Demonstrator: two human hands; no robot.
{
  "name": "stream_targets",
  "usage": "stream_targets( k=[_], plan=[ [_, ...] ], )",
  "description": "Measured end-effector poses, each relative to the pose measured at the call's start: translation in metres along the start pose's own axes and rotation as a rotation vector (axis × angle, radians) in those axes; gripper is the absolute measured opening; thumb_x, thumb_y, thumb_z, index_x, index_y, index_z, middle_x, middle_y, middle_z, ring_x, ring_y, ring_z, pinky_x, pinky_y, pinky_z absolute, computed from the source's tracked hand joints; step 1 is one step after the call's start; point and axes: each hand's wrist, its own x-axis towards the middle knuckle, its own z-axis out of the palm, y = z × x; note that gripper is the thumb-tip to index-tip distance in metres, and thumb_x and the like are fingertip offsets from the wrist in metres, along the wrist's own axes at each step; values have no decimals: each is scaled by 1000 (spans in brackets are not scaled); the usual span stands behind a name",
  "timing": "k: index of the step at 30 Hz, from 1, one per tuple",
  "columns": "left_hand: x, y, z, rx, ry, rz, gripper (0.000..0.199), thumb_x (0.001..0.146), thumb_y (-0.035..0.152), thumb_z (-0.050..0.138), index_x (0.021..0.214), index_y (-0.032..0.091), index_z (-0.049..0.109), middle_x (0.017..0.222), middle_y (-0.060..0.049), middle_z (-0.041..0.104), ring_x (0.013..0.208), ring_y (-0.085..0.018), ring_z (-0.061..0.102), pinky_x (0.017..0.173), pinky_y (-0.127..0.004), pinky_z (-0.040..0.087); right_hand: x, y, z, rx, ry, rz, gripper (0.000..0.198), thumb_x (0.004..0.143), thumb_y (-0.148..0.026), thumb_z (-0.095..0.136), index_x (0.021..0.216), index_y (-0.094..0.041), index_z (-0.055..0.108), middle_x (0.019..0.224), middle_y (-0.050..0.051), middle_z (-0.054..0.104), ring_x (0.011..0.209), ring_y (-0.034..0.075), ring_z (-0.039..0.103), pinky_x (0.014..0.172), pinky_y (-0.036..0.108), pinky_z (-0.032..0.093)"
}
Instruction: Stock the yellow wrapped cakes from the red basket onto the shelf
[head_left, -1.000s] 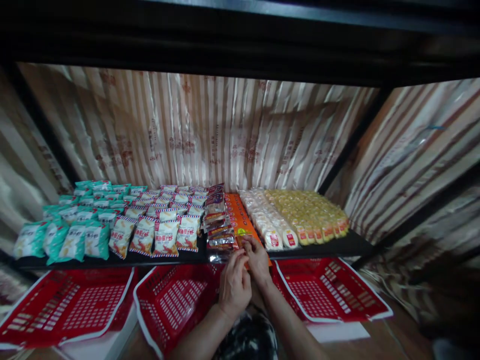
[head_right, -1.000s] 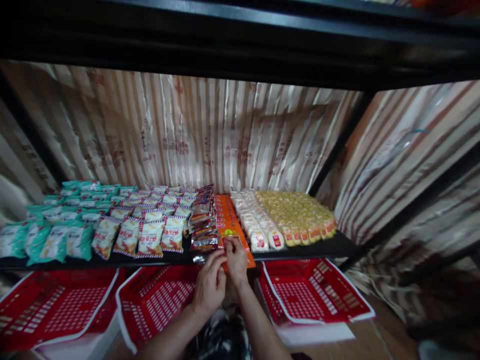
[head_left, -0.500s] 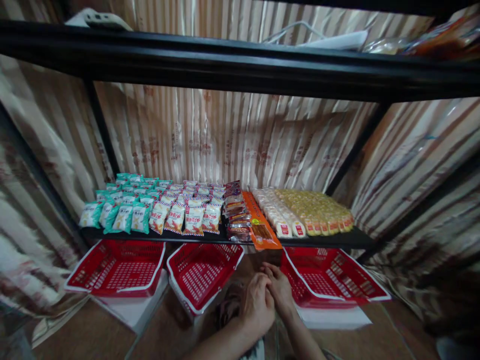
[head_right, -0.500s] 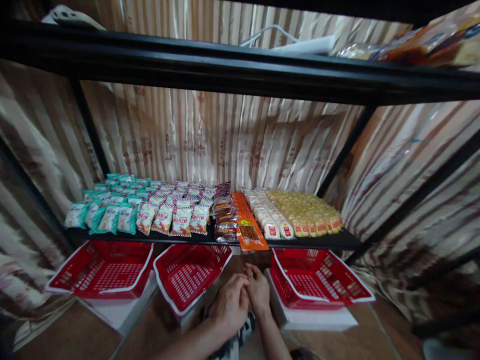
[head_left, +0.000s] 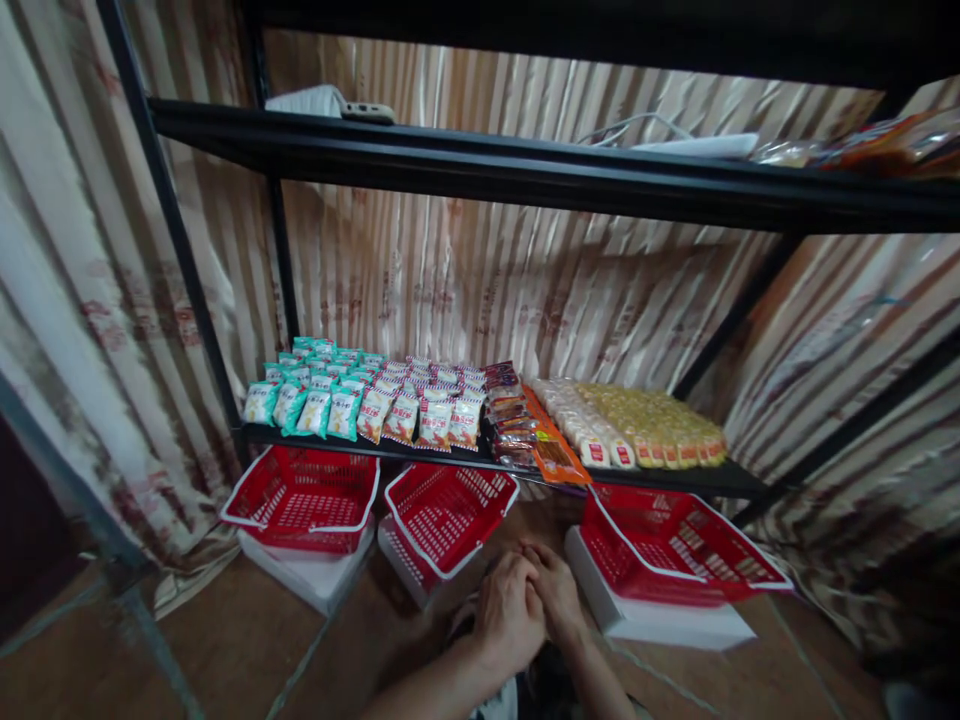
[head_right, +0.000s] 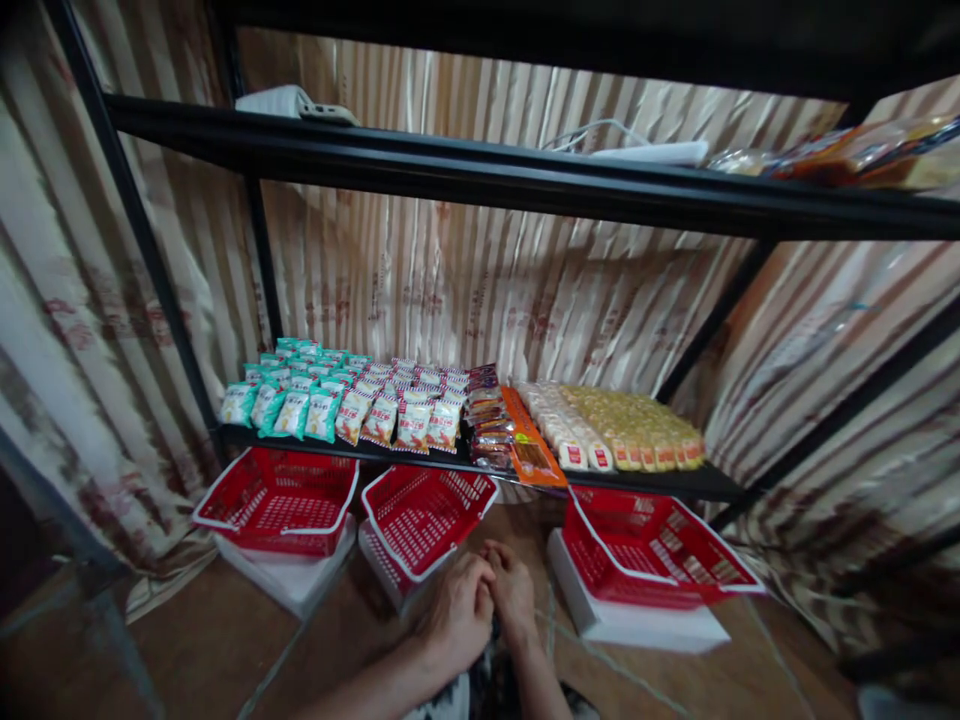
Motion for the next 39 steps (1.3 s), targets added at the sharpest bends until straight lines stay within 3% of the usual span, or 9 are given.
stream_targets(
  k=[8,13,21,26,32,39],
  plan=[
    [-40,-21,-29,21,-5,-88,31,70,2,39,89,18,58,100,-6,60,99,-18,54,93,-31,41,-40,5,35,8,-64,21,44,59,-49,52,80,-15,69,81,13,72,77,26,67,68,31,52],
    [-51,-26,-60,83,-41,-69,30,72,5,40,91,15,59,100,-8,61,98,-20,56,91,-32,42,-55,-6,60,51,-134,7,38,60,-46,51,74,-15,69,69,9,71,68,24,66,60,30,51],
    [-58,-42,-97,97,70,24,37,72,3,39,100,18,57,105,-6,61,103,-17,55,94,-31,42,-47,-38,98,84,-76,-111,30,62,-43,54,72,-18,67,72,7,71,71,22,66,64,30,52],
    [-53,-49,-128,147,105,81,41,70,2,39,103,16,58,106,-8,62,103,-18,56,95,-32,43,-32,-56,124,235,-147,-95,26,61,-39,52,73,-18,64,66,5,69,63,20,65,60,29,52],
    [-48,-85,-187,260,200,102,39,72,2,39,103,15,59,101,-8,62,98,-17,57,91,-31,45,-20,-79,185,269,-238,-95,23,65,-36,49,74,-18,61,65,3,68,56,16,63,55,27,51],
    [-38,-140,-247,351,322,-30,37,71,1,40,100,15,59,102,-7,61,97,-17,58,90,-31,46,-10,-112,273,227,-324,-110,23,68,-31,48,79,-17,62,64,2,68,53,14,62,52,24,49]
  ],
)
